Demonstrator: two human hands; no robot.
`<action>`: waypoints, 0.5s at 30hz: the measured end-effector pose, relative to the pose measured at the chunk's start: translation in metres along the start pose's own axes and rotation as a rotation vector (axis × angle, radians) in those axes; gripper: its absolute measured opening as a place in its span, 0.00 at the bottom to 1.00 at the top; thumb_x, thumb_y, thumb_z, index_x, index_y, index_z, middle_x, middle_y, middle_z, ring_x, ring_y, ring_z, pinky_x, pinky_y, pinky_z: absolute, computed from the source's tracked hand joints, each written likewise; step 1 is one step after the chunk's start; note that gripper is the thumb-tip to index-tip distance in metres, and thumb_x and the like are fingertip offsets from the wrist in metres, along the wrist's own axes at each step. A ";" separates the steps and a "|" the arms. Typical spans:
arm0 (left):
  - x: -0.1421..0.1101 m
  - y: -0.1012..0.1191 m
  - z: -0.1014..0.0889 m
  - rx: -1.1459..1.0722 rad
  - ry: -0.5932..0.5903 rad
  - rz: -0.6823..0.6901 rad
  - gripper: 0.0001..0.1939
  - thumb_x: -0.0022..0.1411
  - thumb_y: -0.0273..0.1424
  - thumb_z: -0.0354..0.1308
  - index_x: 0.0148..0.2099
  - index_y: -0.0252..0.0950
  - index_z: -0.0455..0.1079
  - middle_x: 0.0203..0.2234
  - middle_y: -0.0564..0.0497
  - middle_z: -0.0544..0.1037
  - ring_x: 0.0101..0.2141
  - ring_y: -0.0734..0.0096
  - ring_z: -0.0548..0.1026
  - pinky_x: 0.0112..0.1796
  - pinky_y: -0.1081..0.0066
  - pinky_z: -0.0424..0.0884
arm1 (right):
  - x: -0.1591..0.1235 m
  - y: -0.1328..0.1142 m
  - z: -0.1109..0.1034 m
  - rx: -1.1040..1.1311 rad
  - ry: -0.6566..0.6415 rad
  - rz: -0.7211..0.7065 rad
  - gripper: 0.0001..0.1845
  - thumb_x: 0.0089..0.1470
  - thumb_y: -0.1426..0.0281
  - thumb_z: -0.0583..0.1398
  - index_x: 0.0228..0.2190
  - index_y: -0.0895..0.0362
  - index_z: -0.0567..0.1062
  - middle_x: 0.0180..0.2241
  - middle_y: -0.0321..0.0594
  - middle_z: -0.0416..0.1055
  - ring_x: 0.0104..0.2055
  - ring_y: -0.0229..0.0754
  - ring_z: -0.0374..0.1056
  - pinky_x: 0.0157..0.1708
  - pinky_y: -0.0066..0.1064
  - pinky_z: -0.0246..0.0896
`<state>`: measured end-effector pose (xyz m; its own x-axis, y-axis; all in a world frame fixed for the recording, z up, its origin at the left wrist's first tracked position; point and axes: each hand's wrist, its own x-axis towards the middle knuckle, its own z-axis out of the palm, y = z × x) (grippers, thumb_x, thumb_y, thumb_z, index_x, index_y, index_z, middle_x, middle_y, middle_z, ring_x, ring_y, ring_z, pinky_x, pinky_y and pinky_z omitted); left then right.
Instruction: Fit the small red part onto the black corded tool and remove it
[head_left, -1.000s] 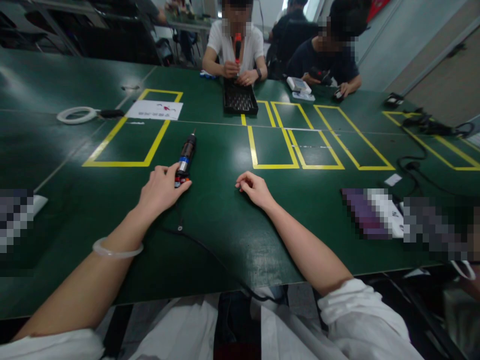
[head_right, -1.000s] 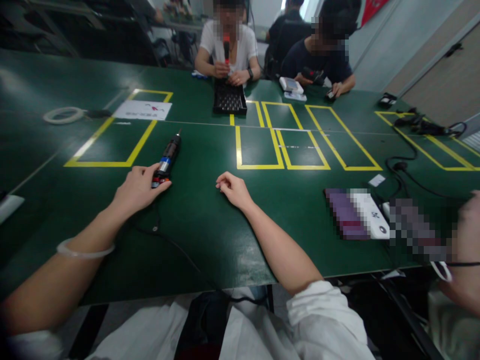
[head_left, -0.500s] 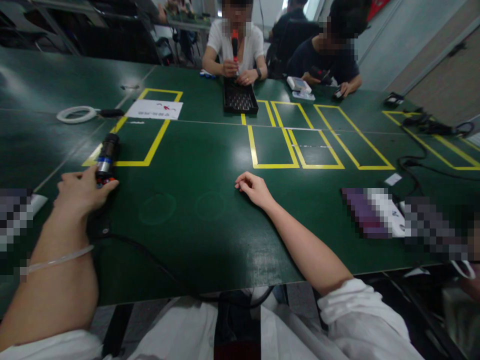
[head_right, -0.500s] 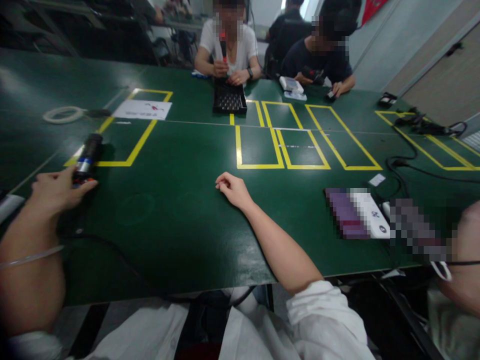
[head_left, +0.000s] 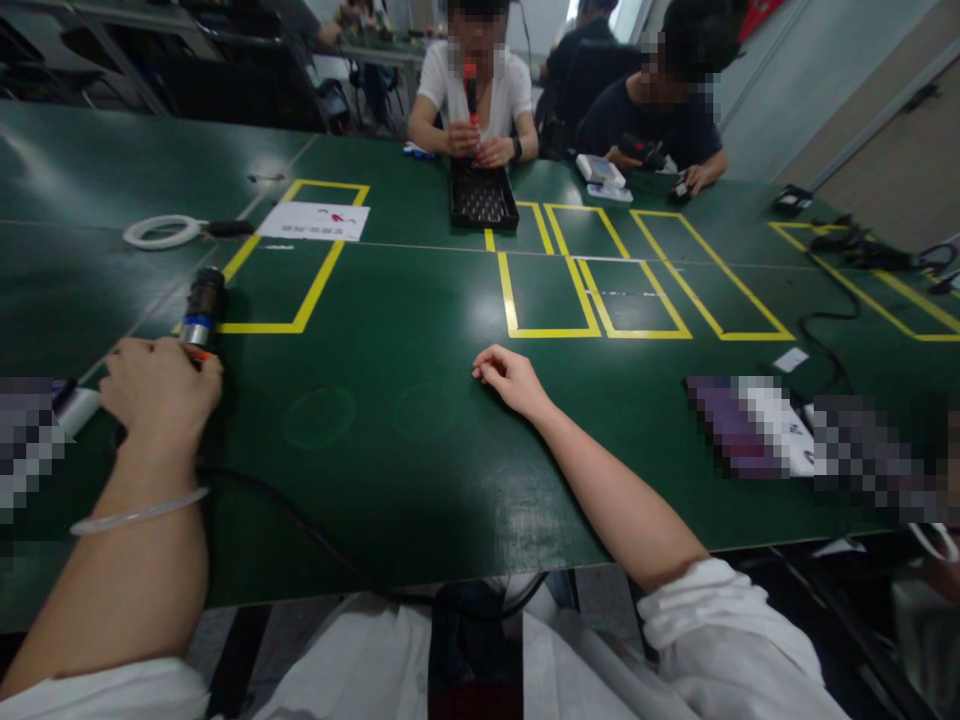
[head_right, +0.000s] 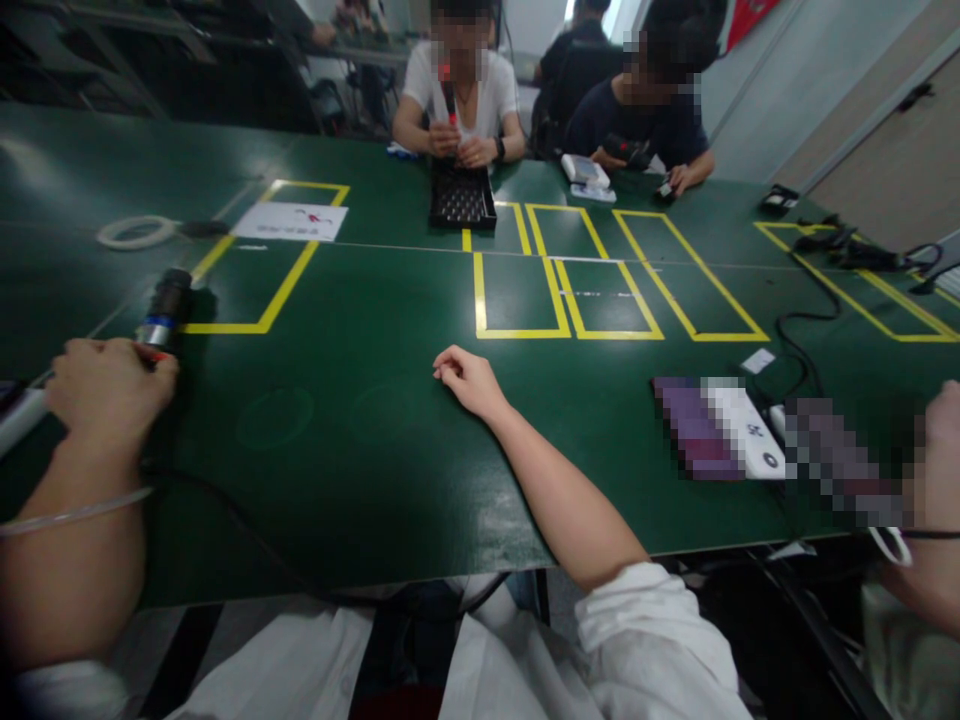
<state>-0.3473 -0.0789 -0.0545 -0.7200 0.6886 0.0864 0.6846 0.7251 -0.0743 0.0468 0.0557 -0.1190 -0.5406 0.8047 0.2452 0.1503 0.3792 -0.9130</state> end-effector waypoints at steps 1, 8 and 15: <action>-0.001 0.002 -0.002 0.003 0.031 -0.006 0.33 0.66 0.50 0.34 0.58 0.33 0.64 0.60 0.35 0.62 0.55 0.46 0.63 0.49 0.51 0.67 | 0.000 0.000 0.000 -0.002 0.000 0.000 0.07 0.54 0.72 0.54 0.35 0.56 0.72 0.29 0.36 0.75 0.29 0.36 0.68 0.35 0.29 0.63; -0.015 0.048 -0.007 -0.317 0.188 0.205 0.27 0.68 0.46 0.41 0.57 0.34 0.67 0.49 0.43 0.75 0.46 0.60 0.71 0.49 0.62 0.67 | 0.001 0.000 0.001 -0.003 -0.004 0.003 0.07 0.54 0.71 0.55 0.34 0.56 0.72 0.29 0.35 0.75 0.30 0.36 0.69 0.36 0.29 0.63; -0.057 0.152 -0.003 -0.714 -0.315 0.810 0.21 0.62 0.43 0.52 0.51 0.37 0.74 0.46 0.45 0.77 0.44 0.63 0.74 0.48 0.65 0.67 | 0.000 0.001 0.001 -0.002 -0.012 0.001 0.06 0.54 0.70 0.56 0.35 0.56 0.71 0.30 0.36 0.75 0.31 0.36 0.70 0.35 0.29 0.63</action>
<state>-0.2019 -0.0079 -0.0674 0.0393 0.9992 0.0084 0.7993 -0.0364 0.5998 0.0463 0.0559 -0.1197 -0.5501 0.7996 0.2409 0.1523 0.3797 -0.9125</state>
